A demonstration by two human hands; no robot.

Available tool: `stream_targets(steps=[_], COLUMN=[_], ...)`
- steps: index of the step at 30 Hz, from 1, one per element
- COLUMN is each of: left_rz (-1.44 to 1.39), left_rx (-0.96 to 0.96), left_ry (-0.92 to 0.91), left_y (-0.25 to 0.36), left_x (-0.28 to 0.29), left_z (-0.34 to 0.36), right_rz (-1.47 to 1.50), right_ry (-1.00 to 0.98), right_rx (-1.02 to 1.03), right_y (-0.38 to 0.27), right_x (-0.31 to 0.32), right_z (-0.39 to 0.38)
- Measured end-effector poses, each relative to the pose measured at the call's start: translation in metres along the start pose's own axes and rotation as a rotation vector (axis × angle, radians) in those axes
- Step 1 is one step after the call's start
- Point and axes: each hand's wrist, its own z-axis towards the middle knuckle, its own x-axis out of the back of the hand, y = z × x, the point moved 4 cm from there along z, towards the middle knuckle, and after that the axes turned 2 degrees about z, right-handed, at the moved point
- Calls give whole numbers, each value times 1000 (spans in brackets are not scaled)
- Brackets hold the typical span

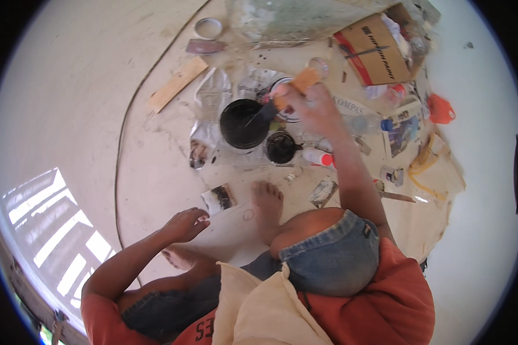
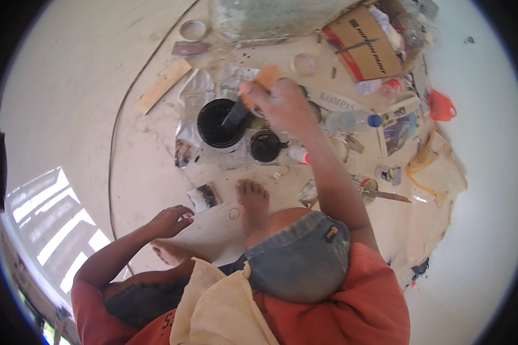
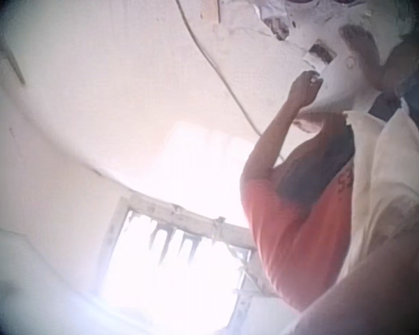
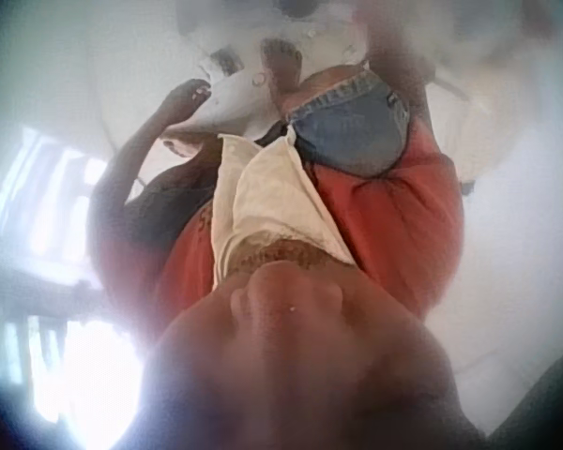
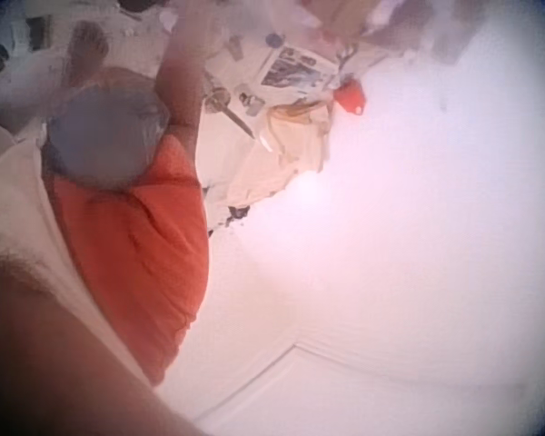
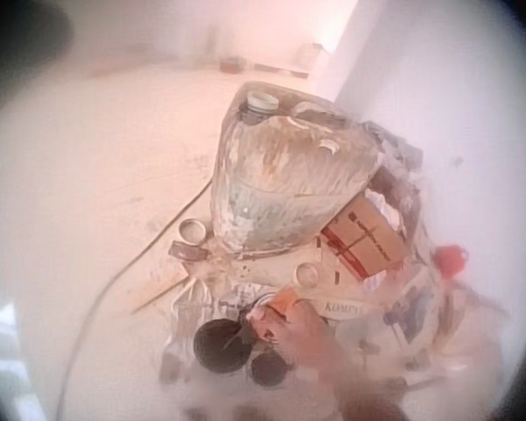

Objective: The person walks through a room under renovation and sits on the floor to mix paint. They pour a liquid from a bottle into a paint can and stir the contents with a wooden stick. The person then pours the mixed paint into a smaller container and continues to stir.

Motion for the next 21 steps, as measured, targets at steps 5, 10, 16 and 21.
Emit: stream_targets(steps=[5,10,16,21], left_rz=[-24,1,-103,-117], left_rx=[23,-33,61,113], left_ry=[5,-34,21,-20], left_y=[-9,1,-12,10], left_x=[1,1,-6,-1], left_z=[-9,5,-4,-8], right_rz=[38,24,-34,151], right_ry=[34,40,527,1455], right_rx=[24,25,147,112], right_y=[-31,-2,-25,61], right_x=[7,10,65,212], right_z=[5,-4,-71,-173])
